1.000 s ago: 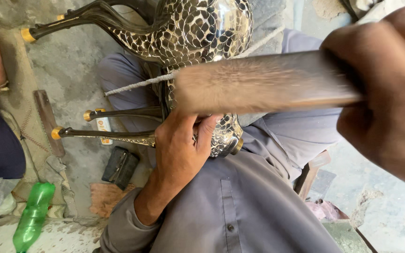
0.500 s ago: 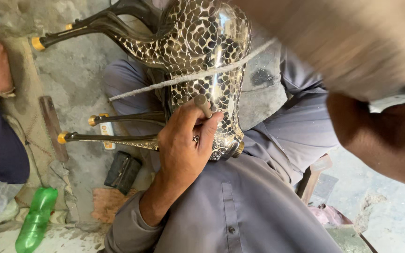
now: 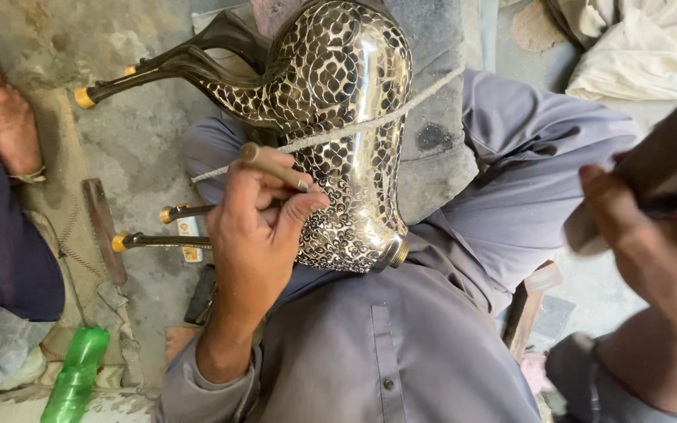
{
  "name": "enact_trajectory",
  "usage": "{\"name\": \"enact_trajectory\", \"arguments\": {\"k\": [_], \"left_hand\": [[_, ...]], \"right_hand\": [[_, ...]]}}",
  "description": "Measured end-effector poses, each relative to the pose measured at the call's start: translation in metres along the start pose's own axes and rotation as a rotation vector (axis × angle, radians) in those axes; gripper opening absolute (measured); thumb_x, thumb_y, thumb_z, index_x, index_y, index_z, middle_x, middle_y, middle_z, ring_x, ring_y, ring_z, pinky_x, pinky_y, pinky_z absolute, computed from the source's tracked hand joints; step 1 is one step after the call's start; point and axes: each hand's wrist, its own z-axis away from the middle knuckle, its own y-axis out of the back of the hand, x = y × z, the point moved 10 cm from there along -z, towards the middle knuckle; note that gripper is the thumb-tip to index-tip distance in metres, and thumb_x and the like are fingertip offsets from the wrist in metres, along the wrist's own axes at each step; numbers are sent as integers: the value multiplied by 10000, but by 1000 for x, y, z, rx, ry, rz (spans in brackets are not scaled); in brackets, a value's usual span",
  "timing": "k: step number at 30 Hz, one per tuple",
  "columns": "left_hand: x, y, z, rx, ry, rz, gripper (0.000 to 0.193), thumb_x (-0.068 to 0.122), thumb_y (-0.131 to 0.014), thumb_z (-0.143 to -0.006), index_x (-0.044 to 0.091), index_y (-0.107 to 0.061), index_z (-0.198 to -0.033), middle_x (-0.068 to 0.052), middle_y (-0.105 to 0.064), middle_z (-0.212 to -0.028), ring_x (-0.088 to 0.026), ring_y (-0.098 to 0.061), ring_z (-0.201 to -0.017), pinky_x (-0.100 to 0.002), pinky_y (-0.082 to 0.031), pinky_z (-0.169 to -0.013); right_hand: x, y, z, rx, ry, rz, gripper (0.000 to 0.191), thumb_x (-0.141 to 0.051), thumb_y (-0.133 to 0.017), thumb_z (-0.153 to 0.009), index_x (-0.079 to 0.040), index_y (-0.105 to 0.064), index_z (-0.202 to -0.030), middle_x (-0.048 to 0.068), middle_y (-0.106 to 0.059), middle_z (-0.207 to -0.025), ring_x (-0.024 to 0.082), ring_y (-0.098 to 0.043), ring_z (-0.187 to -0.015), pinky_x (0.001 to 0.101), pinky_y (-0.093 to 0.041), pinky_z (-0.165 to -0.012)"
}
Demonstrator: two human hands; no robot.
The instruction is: The person sits on the floor and uses a wooden mallet to repeatedly strike a metal chisel held against a brass giraffe figurine. The person creates a textured, hammered pattern on the figurine's surface by striking the chisel in a rhythmic manner.
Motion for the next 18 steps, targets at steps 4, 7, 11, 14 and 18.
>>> {"name": "enact_trajectory", "arguments": {"k": [4,7,11,14,18], "left_hand": [[14,-3,-1,-44,-51,-39,273,77,-757,-1001,-27,-575,-1175,-95,-721,-1102,-122,-753,-934,-241,-630,-775],[19,-11,-3,-93,-71,-86,257,76,-761,-978,-10,-642,-1188,-105,-733,-1130,-133,-762,-922,-240,-628,-708],[24,-20,-6,-160,-107,-134,273,114,-758,-983,12,-657,-1215,-81,-753,-1052,-130,-775,-910,-260,-624,-707],[32,-31,-7,-214,-184,-179,273,124,-773,-988,34,-655,-1216,-86,-755,-1037,-171,-774,-919,-299,-618,-756],[42,-50,-5,-313,-256,-229,323,98,-775,-964,43,-636,-1251,-122,-728,-1025,-233,-742,-873,-341,-581,-741]], "right_hand": [[49,-9,24,40,-302,67,436,-232,-822,-890,35,-615,-1165,161,-706,-906,231,-674,-763,350,-534,-710],[71,-25,49,-5,-404,162,439,-254,-839,-875,17,-634,-1153,175,-709,-889,266,-689,-778,392,-533,-730],[94,-35,74,-17,-495,161,452,-265,-842,-867,23,-623,-1139,181,-715,-887,290,-696,-792,408,-532,-748],[101,-32,80,-11,-484,125,461,-241,-834,-872,26,-608,-1172,168,-728,-936,274,-698,-830,396,-534,-777],[98,-26,81,2,-429,-27,464,-148,-791,-852,21,-581,-1230,142,-733,-1048,219,-707,-910,364,-547,-815]]}}
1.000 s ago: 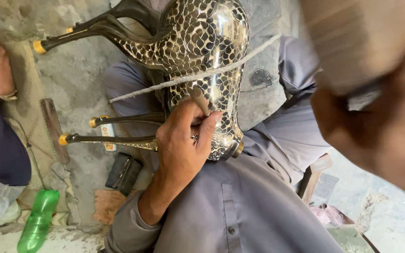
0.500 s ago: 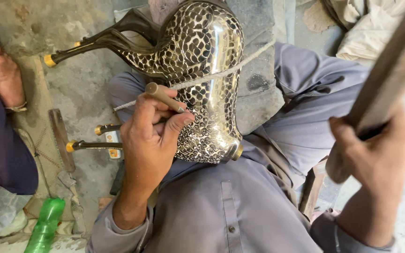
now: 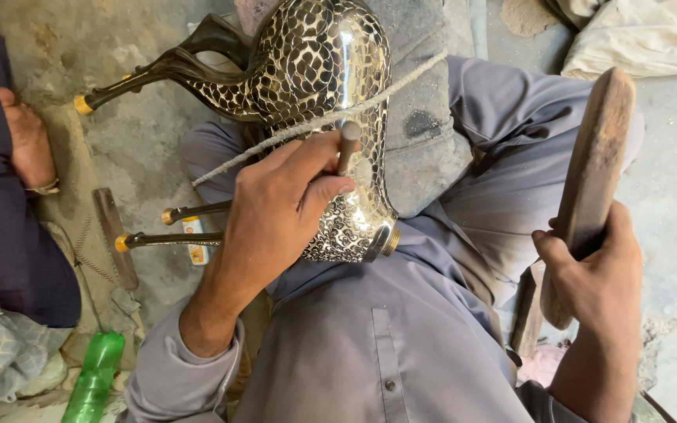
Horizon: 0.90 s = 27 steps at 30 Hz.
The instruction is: The person sits on the floor and uses a wooden mallet to repeatedly strike a metal chisel held against a brass giraffe figurine. The person creates a textured, hammered pattern on the figurine's surface by striking the chisel in a rhythmic manner.
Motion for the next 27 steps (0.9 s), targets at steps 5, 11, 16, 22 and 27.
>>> {"name": "enact_trajectory", "arguments": {"k": [5,11,16,22,27], "left_hand": [[6,-3,-5,-25,-16,9,372,88,-768,-963,52,-618,-1301,-116,-730,-1025,-227,-754,-885,-336,-585,-737],[2,4,-7,-13,-15,-7,338,77,-779,-968,44,-622,-1266,-107,-731,-1004,-227,-750,-877,-342,-587,-753],[-9,-2,-11,-53,5,-4,369,99,-788,-948,44,-619,-1271,-95,-728,-970,-193,-755,-843,-326,-588,-701],[-16,-27,-18,-244,-30,50,428,80,-759,-940,56,-598,-1336,-117,-724,-927,-225,-747,-810,-362,-570,-676],[-15,-35,-20,-331,-88,12,384,102,-739,-941,77,-607,-1301,-143,-686,-915,-292,-713,-795,-397,-546,-674]], "right_hand": [[-6,5,-2,-2,23,-99,439,-113,-778,-877,31,-568,-1235,139,-724,-1076,202,-698,-911,350,-556,-808],[-1,3,-7,2,1,-49,421,-94,-785,-896,30,-575,-1239,139,-721,-1077,211,-702,-899,359,-563,-790],[-5,-2,-5,2,53,-130,419,-66,-793,-901,46,-553,-1227,141,-713,-1094,199,-702,-947,354,-567,-846],[-22,-7,-12,25,91,-168,489,-38,-758,-854,31,-523,-1277,125,-695,-1094,183,-689,-966,333,-564,-855],[-60,-9,-16,3,251,140,591,76,-789,-779,76,-561,-1324,220,-710,-1045,280,-693,-913,392,-552,-827]]}}
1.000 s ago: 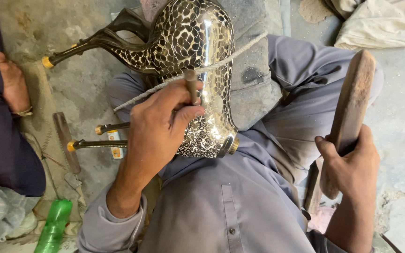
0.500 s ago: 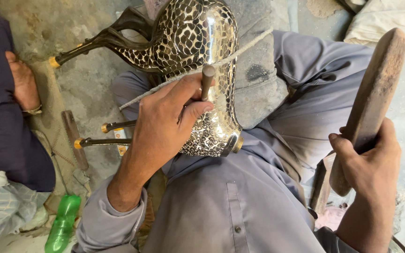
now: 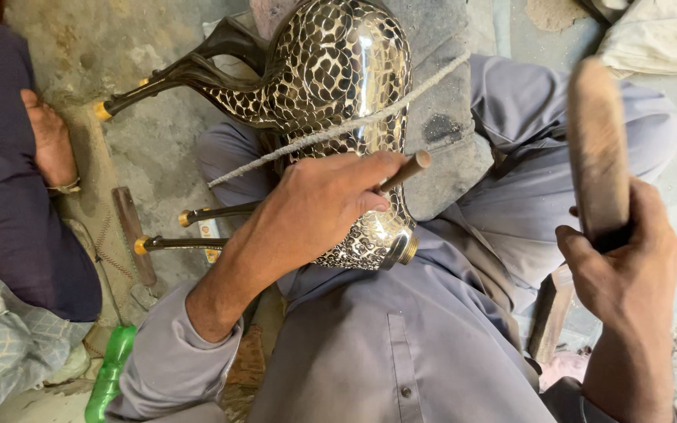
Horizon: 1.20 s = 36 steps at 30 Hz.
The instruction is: The person sits on the floor and uses a wooden mallet to repeatedly strike a metal chisel held against a brass giraffe figurine. The person creates a textured, hammered pattern on the figurine's surface by striking the chisel in a rhythmic manner.
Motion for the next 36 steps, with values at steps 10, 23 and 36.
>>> {"name": "enact_trajectory", "arguments": {"k": [10,23,36], "left_hand": [[0,-1,-1,-22,10,-16,335,74,-714,-946,57,-577,-1251,-163,-635,-846,-359,-663,-772,-454,-510,-658],[2,2,-5,-35,-82,-1,322,48,-700,-957,77,-582,-1254,-144,-648,-899,-367,-685,-885,-446,-528,-713],[7,-3,-9,-110,-77,-87,368,82,-703,-967,103,-557,-1304,-129,-596,-827,-337,-644,-779,-443,-504,-634]], "right_hand": [[-77,17,-18,-7,152,-327,467,22,-683,-771,-16,-563,-1221,157,-692,-1035,235,-701,-922,338,-573,-804],[-109,19,-17,64,514,342,370,106,-720,-800,23,-664,-1156,206,-672,-963,377,-666,-877,422,-535,-798],[-42,-5,-31,-72,-32,-255,176,-21,-738,-871,-19,-675,-1035,82,-736,-959,193,-715,-872,353,-556,-842]]}}
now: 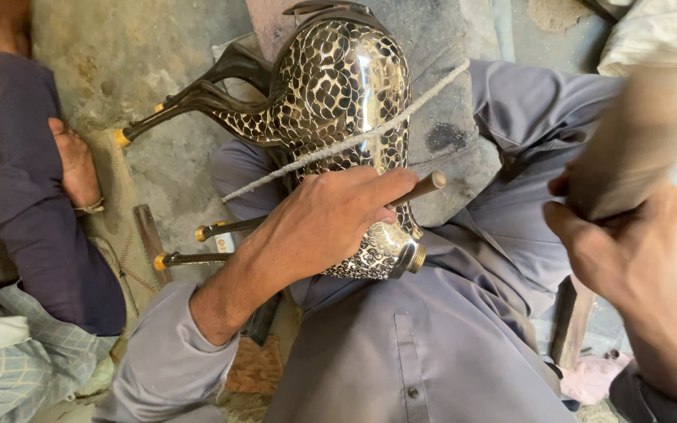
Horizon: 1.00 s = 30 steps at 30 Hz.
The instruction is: The person sits on the floor and uses a wooden mallet to repeatedly strike a metal chisel held against a brass giraffe figurine. The person creates a textured, hammered pattern on the figurine's surface by striking the chisel in a rhythmic manner.
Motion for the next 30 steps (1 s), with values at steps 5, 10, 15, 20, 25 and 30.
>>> {"name": "enact_trajectory", "arguments": {"k": [5,10,15,20,25,30], "left_hand": [[3,0,0,-7,0,27,373,89,-703,-956,104,-561,-1301,-122,-608,-838,-333,-653,-784,-438,-514,-642],[2,0,-2,-19,3,-8,340,76,-695,-962,95,-570,-1277,-128,-600,-825,-350,-650,-786,-452,-504,-635],[4,0,-4,-25,5,-4,335,75,-689,-957,98,-572,-1270,-128,-599,-825,-344,-652,-772,-448,-508,-624],[7,0,-6,-31,-6,-2,344,57,-687,-956,98,-568,-1277,-120,-599,-829,-336,-654,-782,-449,-507,-632],[6,-4,-8,-50,8,-5,351,40,-679,-957,97,-572,-1287,-116,-602,-820,-318,-651,-753,-435,-510,-615],[7,-3,-8,-28,-13,-15,349,68,-701,-951,98,-575,-1275,-114,-606,-837,-321,-657,-771,-430,-516,-620]], "right_hand": [[-18,2,-1,34,198,70,330,-7,-730,-745,-24,-674,-1070,103,-719,-985,237,-704,-915,329,-558,-818],[-39,4,2,91,411,410,400,101,-753,-643,5,-675,-1023,133,-718,-901,246,-692,-845,352,-537,-763],[2,2,-2,-2,113,120,327,53,-720,-830,5,-645,-1145,113,-684,-928,169,-670,-829,305,-538,-779],[14,5,1,21,126,32,267,38,-710,-869,11,-617,-1118,115,-692,-948,171,-672,-855,307,-535,-780],[9,8,2,30,163,7,344,5,-709,-806,-16,-611,-1136,100,-696,-992,161,-672,-915,300,-543,-813],[10,10,-2,10,-7,-148,319,-66,-715,-819,-52,-630,-1125,81,-703,-987,190,-689,-900,307,-543,-797]]}}
